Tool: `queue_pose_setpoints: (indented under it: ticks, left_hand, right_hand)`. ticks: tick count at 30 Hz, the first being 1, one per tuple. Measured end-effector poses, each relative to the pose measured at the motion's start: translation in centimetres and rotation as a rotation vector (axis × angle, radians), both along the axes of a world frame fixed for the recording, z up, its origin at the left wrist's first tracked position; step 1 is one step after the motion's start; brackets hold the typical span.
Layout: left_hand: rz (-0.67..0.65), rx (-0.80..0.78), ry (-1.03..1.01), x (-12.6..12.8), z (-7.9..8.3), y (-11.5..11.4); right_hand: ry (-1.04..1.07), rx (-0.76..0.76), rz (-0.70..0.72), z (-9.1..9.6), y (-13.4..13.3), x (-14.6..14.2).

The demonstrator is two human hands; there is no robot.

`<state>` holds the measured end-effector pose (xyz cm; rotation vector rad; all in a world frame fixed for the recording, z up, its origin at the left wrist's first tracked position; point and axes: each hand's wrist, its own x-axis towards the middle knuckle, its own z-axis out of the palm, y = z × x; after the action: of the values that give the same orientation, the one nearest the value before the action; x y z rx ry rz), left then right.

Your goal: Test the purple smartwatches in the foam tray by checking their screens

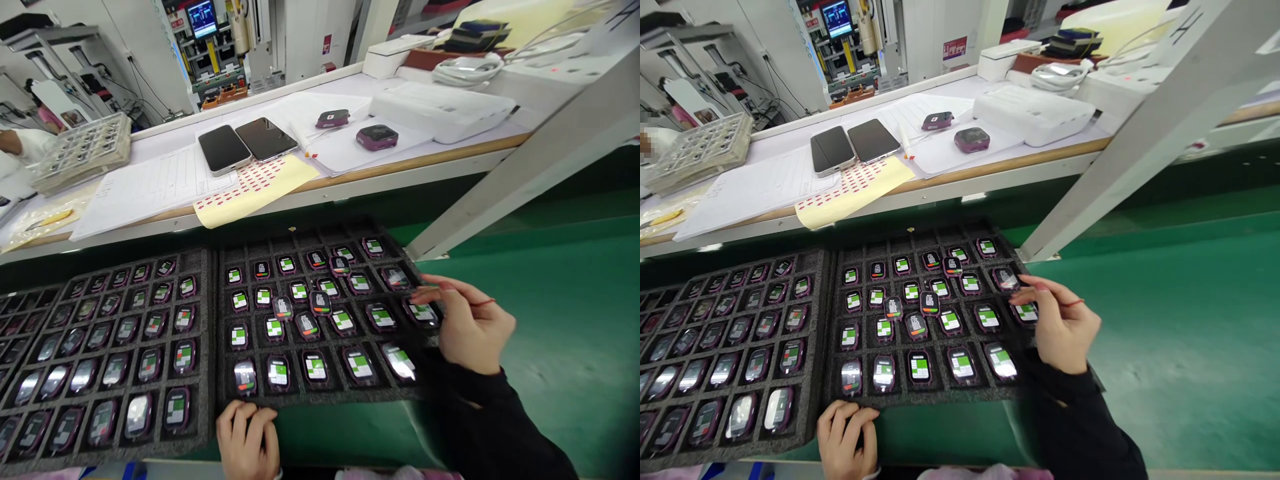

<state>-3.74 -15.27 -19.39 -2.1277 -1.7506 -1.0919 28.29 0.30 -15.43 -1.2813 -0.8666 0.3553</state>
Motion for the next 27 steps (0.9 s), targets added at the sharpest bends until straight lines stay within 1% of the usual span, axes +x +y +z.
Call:
queue_pose_setpoints:
  ticks: [7, 17, 22, 27]
  left_hand:
    - [-0.013, -0.003, -0.025, 0.07, -0.22, -0.04]
    - [-0.009, -0.007, -0.074, 0.18, -0.32, -0.15]
    - [-0.008, -0.016, -0.071, 0.25, -0.16, -0.16]
    - [0.004, -0.026, -0.077, 0.35, 0.04, -0.16]
  right_hand:
    - [-0.019, -0.020, -0.002, -0.15, -0.02, -0.07]
    - [-0.015, -0.034, 0.005, 0.16, -0.09, -0.27]
    - [-0.014, -0.037, -0.007, 0.11, -0.08, -0.26]
    - [-0.031, -0.080, -0.023, 0.01, -0.23, -0.23]
